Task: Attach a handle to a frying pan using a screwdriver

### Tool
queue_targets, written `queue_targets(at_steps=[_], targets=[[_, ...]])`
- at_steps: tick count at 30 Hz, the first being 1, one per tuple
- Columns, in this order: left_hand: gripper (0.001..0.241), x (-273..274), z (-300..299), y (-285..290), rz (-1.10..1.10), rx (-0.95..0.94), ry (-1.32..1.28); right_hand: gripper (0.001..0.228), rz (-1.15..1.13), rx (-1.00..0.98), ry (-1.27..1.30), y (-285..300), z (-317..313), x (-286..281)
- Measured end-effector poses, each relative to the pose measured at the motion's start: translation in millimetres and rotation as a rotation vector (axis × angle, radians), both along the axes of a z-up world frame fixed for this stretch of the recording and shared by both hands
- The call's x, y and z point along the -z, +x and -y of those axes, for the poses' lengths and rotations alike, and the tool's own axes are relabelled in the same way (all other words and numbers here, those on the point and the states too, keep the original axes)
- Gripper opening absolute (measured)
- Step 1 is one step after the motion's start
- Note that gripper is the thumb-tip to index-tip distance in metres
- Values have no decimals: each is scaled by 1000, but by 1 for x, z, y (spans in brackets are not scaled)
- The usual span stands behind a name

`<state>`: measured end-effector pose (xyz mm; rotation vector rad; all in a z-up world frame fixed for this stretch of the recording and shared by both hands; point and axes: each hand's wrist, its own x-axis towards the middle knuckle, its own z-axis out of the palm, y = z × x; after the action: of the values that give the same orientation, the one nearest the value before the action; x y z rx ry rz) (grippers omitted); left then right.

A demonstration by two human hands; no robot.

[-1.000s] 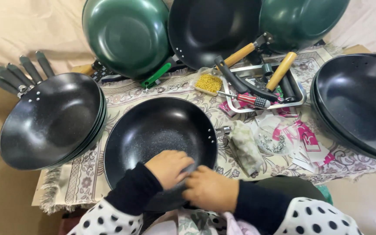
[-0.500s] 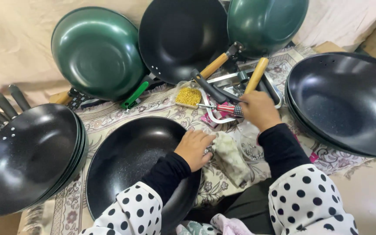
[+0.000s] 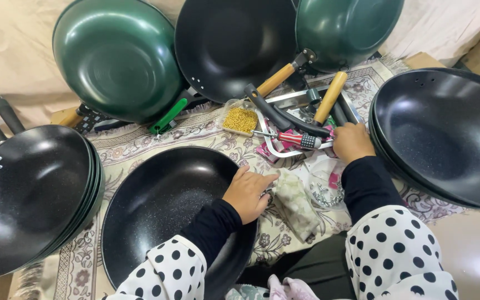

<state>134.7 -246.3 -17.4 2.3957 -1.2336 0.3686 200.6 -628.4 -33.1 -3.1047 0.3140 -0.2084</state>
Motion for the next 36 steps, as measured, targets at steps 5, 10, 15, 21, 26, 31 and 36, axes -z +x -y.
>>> queue_targets(at_steps=[5,10,15,21,26,31,36], targets=[[59,-2,0,-1,-9,4,-6,27,-95,16,20,1,-11,-16],[59,-12,-2,-4,-39,25,3,31,-139,22,-7,-6,-24,-31],[59,-15,-1,-4,-52,21,25,31,-147,38,-23,5,-10,-28],[58,-12,-1,-3,-23,35,35,40,-96,76,152,33,21,-8],[58,-13,0,-4,-6,36,21,48,-157,103,228,48,18,-15],[57,-15,0,-4,-12,33,19,54,-175,200,271,63,25,-12],[57,-15,1,-4,-10,42,14,56,-313,195,163,30,-35,-85]])
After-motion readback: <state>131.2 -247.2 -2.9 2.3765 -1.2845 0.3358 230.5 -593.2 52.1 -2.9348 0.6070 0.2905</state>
